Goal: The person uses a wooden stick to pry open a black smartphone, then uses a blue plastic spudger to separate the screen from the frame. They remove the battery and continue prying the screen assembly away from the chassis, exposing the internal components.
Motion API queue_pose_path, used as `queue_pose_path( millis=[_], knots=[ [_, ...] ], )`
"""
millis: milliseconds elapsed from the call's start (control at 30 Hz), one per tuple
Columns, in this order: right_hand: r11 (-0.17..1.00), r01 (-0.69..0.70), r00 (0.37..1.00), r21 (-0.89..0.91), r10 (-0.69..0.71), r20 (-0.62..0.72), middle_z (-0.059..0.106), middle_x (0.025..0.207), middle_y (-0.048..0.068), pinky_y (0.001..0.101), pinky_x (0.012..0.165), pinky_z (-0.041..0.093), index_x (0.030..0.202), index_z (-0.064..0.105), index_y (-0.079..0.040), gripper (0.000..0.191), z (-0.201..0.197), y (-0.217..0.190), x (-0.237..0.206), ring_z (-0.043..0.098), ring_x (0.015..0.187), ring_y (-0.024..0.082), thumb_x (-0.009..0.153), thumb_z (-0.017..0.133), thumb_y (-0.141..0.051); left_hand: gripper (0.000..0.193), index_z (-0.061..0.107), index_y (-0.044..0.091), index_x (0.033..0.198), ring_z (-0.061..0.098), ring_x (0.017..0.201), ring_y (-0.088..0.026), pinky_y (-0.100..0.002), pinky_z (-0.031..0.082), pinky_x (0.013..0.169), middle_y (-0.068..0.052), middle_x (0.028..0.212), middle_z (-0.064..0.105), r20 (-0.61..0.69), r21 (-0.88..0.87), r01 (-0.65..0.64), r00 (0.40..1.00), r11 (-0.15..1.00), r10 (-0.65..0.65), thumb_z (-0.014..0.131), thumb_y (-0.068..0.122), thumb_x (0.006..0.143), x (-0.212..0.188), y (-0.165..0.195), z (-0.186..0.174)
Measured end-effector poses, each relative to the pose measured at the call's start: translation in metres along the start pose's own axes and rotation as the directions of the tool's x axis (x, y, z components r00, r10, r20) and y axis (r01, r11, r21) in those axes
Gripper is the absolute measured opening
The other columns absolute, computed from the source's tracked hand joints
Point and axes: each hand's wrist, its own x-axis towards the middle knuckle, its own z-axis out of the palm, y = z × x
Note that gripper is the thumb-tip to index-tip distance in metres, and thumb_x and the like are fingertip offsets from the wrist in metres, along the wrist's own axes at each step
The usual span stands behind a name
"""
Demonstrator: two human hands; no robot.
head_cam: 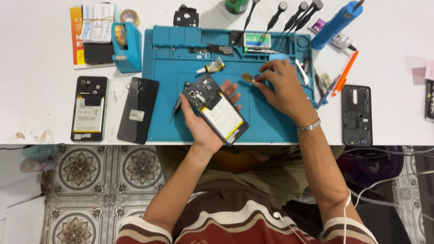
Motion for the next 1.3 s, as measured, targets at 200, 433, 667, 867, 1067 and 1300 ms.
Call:
queue_pose_path(
  millis=[200, 433, 667, 867, 1067, 1300],
  knots=[
    [0.898, -0.167, 0.985, 0.408, 0.13, 0.117, 0.067, 0.08, 0.009, 0.0369, 0.061, 0.051, 0.109, 0.058, -0.002, 0.009, -0.013, -0.011, 0.018, 0.068, 0.068, 0.025, 0.104, 0.063, -0.007, 0.089, 0.04, 0.012, 0.154, 0.053, 0.137, -0.035, -0.043, 0.046, 0.111, -0.019, 0.15, 0.054, -0.024, -0.006, 0.026, 0.999, 1.0, -0.026, 0.023, 0.079, 0.098, 0.008, -0.006, 0.0],
    [0.926, 0.179, 0.976, 0.333, -0.208, 0.055, 0.07, 0.091, 0.008, 0.0355, 0.059, 0.053, 0.107, 0.066, -0.007, 0.009, 0.01, -0.024, 0.07, 0.072, 0.07, 0.023, 0.102, 0.066, -0.014, 0.078, 0.043, 0.019, 0.153, 0.056, 0.132, -0.037, -0.049, 0.05, 0.105, -0.017, 0.144, 0.056, -0.048, 0.025, 0.005, 0.999, 1.0, -0.004, 0.028, 0.074, 0.1, 0.007, -0.009, -0.006],
    [0.887, 0.136, 0.987, 0.442, -0.161, 0.02, 0.071, 0.087, 0.006, 0.0333, 0.054, 0.051, 0.098, 0.069, -0.006, 0.022, 0.012, -0.011, 0.058, 0.069, 0.064, 0.022, 0.095, 0.071, -0.027, 0.077, 0.044, 0.015, 0.152, 0.062, 0.126, -0.037, -0.05, 0.054, 0.099, -0.015, 0.138, 0.059, -0.072, 0.068, 0.023, 0.997, 0.997, -0.018, 0.027, 0.072, 0.103, 0.012, -0.005, -0.003],
    [0.936, -0.092, 0.959, 0.34, -0.009, 0.284, 0.069, 0.07, 0.006, 0.0374, 0.054, 0.046, 0.077, 0.068, -0.008, 0.037, 0.021, -0.001, 0.056, 0.065, 0.058, 0.021, 0.096, 0.075, -0.039, 0.073, 0.039, 0.022, 0.159, 0.064, 0.121, -0.035, -0.048, 0.055, 0.096, -0.013, 0.142, 0.058, -0.07, 0.165, -0.021, 0.997, 0.986, 0.033, 0.025, 0.068, 0.104, 0.011, -0.003, 0.006],
    [0.902, 0.171, 0.98, 0.397, -0.196, 0.024, 0.067, 0.078, 0.006, 0.0368, 0.059, 0.047, 0.086, 0.071, -0.007, 0.028, 0.035, -0.001, 0.057, 0.064, 0.068, 0.022, 0.089, 0.08, -0.033, 0.072, 0.039, 0.021, 0.161, 0.064, 0.116, -0.034, -0.05, 0.056, 0.096, -0.012, 0.143, 0.058, -0.005, 0.105, -0.066, 0.998, 0.992, 0.066, 0.025, 0.067, 0.108, 0.012, -0.006, 0.004],
    [0.873, 0.076, 0.97, 0.482, -0.176, 0.165, 0.069, 0.073, 0.003, 0.0336, 0.055, 0.048, 0.077, 0.069, -0.01, 0.032, 0.036, -0.002, 0.056, 0.067, 0.064, 0.019, 0.085, 0.081, -0.038, 0.072, 0.038, 0.021, 0.161, 0.066, 0.113, -0.032, -0.049, 0.058, 0.096, -0.012, 0.136, 0.06, -0.003, 0.018, -0.065, 0.998, 0.998, 0.065, 0.024, 0.067, 0.109, 0.012, -0.007, 0.0]
  ],
)
